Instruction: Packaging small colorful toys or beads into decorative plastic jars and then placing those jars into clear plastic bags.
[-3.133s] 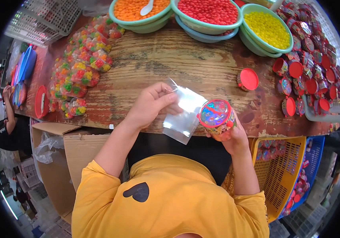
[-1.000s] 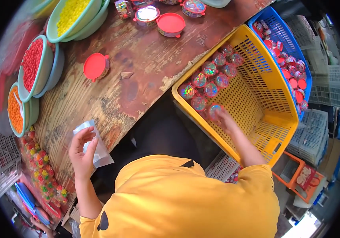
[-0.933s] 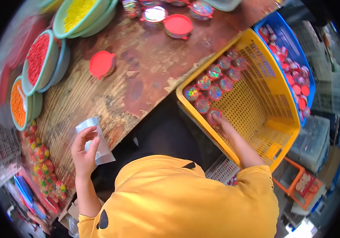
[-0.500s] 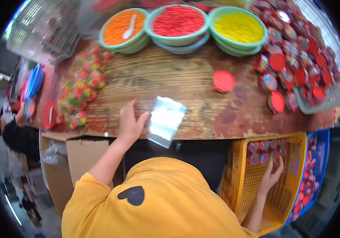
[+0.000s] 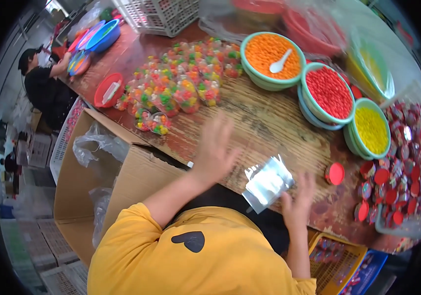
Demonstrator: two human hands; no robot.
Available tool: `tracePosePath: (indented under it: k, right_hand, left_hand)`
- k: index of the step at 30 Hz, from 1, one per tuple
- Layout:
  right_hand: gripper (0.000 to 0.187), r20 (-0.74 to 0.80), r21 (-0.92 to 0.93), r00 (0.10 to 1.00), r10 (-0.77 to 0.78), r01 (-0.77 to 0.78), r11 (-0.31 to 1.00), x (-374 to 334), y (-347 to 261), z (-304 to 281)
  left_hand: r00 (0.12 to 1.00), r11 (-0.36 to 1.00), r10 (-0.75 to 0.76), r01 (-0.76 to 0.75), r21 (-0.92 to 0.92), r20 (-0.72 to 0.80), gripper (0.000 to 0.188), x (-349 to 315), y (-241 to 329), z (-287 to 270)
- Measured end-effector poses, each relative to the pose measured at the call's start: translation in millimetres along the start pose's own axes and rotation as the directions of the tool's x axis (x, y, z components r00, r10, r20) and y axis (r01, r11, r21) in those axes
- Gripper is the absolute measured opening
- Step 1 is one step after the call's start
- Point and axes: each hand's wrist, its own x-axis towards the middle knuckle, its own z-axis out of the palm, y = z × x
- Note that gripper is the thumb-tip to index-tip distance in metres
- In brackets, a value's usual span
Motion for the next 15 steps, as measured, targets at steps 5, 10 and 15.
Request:
tracePosePath:
  k: [5,10,15]
  right_hand:
    - [0.066,-0.496,-0.203,0.865,0.077,-0.202,0.958,23,71,-40]
    - [0.063,-0.51,-0.324,0.85,-0.13,-0.05,0.945,48,28,-30]
    - [0.061,0.017,0.088,0.851,-0.524,0.521,0.849,144,-95,29]
  left_hand:
    - [0.959,0.867,-0.279,0.277,0.415,-0.057,0.101,72,-79,-79]
    - [0.845,0.728,-0.519,0.358,0.584,0.129,0.115,90,-123,-135]
    - [0.749,0.743,-0.596,0.378,0.552,0.289,0.119,82,-171,-176]
